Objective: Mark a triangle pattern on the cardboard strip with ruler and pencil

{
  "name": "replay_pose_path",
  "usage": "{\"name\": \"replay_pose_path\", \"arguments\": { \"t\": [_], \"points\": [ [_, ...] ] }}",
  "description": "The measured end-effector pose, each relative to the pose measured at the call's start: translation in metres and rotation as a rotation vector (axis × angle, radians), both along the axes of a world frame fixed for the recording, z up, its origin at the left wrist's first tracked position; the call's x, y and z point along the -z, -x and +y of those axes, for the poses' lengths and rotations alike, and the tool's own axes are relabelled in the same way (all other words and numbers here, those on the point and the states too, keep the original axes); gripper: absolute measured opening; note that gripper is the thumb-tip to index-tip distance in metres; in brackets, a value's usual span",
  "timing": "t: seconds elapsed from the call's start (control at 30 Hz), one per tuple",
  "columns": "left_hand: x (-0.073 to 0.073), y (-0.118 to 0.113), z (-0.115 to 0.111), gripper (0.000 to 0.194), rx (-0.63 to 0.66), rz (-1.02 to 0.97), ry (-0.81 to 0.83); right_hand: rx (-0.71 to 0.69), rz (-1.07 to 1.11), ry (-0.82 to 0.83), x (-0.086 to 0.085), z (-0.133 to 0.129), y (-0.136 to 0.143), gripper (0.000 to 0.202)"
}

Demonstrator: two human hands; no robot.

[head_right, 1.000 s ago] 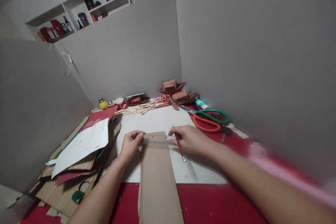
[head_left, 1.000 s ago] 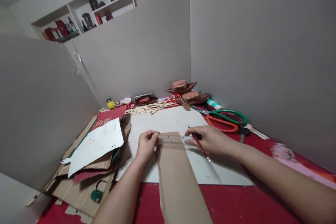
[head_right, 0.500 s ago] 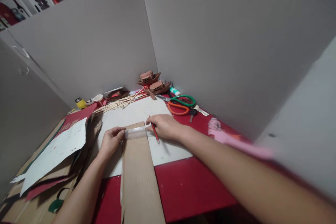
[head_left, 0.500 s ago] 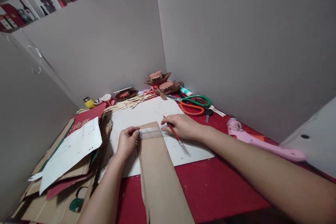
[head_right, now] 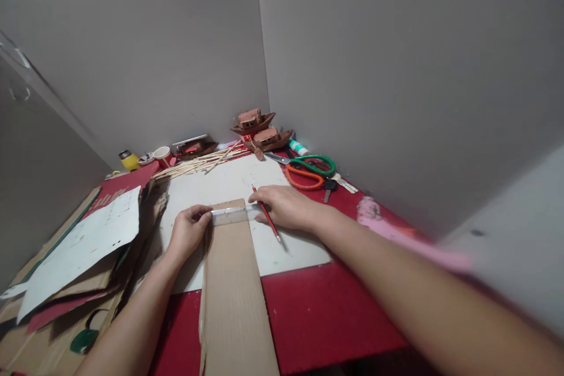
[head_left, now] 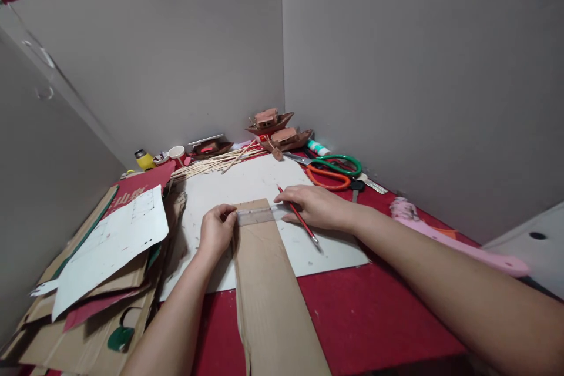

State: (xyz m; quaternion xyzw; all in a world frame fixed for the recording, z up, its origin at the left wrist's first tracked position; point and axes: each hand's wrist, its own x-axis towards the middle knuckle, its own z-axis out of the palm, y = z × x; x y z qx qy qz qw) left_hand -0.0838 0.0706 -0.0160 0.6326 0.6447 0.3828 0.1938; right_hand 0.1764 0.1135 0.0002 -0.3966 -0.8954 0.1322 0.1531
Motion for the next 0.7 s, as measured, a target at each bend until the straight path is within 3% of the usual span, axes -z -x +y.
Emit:
{"name": "replay_pose_path", "arguments": {
  "t": [0.37,0.7],
  "points": [
    [0.0013,0.0032,0.004,0.019,0.03,0.133,0.015,-0.08,-0.025,-0.081,-0.0013,-0.0014,0.001,0.025],
    [-0.0032,0.0027,0.0022,0.02,0.087,0.229,0.041,-0.058,-0.08,-0.088,0.0022,-0.0048,0.0011,0.024]
  ]
}}
